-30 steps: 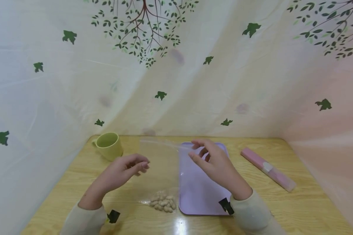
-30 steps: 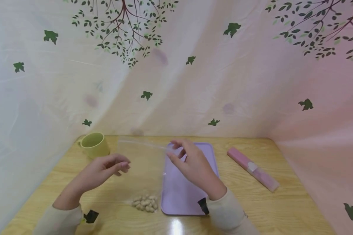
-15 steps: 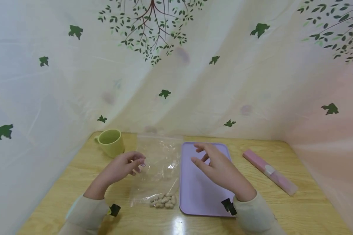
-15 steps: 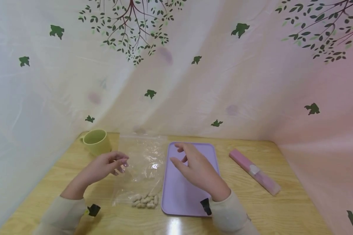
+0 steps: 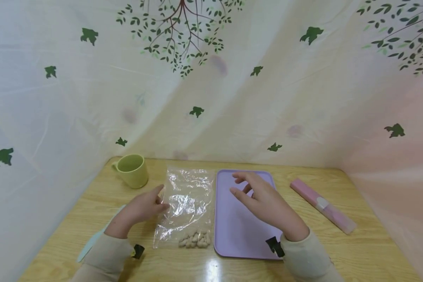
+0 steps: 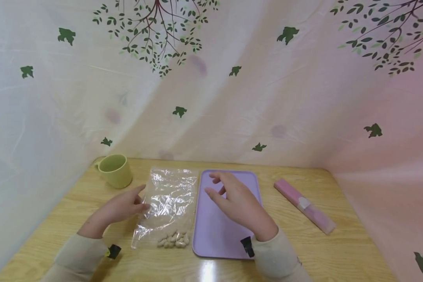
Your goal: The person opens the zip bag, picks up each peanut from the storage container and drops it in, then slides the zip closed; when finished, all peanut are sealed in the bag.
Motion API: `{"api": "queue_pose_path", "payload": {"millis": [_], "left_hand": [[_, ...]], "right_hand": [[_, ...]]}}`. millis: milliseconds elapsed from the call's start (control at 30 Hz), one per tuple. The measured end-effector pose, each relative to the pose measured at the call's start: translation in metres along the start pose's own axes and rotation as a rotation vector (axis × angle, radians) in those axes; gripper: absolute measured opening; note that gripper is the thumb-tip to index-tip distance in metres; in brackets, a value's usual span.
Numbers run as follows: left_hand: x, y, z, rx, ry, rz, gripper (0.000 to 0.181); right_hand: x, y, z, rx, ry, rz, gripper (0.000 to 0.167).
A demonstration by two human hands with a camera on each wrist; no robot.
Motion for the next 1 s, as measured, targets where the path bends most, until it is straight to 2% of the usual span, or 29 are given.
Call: {"api": "queue_pose_path", "payload": {"millis": [100, 267, 367, 467, 600, 767, 900, 1000], "left_hand": [[0.003, 0.0, -0.001, 0.005, -0.041, 0.008, 0.084], [0.006, -0.001, -0.001, 0.0, -0.095, 0.018, 0.063], [0.006, 0.001, -0.001, -0.004, -0.123, 0.018, 0.055], [0.002, 0.005, -0.006, 0.023, -0.154, 0.0, 0.054], [-0.008, 0.011, -0.021, 0.104, -0.167, -0.043, 0.06], [-0.025, 0.025, -0.044, 0.185, -0.182, -0.123, 0.072], [-0.038, 0.036, -0.059, 0.205, -0.251, -0.2, 0.083], [-0.043, 0.042, -0.069, 0.199, -0.297, -0.232, 0.087]], "right_hand": [[0.0, 0.0, 0.0, -0.006, -0.002, -0.004, 0.045], [0.001, 0.001, 0.001, -0.012, -0.003, -0.004, 0.044], [0.004, 0.001, 0.004, -0.01, -0.008, 0.018, 0.045], [0.006, 0.0, 0.007, -0.009, -0.006, 0.042, 0.047], [-0.001, -0.002, 0.013, -0.016, 0.024, 0.049, 0.048], [-0.022, -0.001, 0.02, -0.016, 0.08, 0.013, 0.054], [-0.041, 0.005, 0.019, 0.017, 0.137, -0.032, 0.068], [-0.05, 0.01, 0.017, 0.016, 0.237, -0.065, 0.075]]}}
Point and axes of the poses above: each hand's wrist, its own y-axis away from the middle knuckle, its own x-axis out of the palm, z = x × y, the point moved 9 cm from there along -y, towards the middle knuckle, and after that the axes turned 3 degrees about y, right-handed, at the moved point
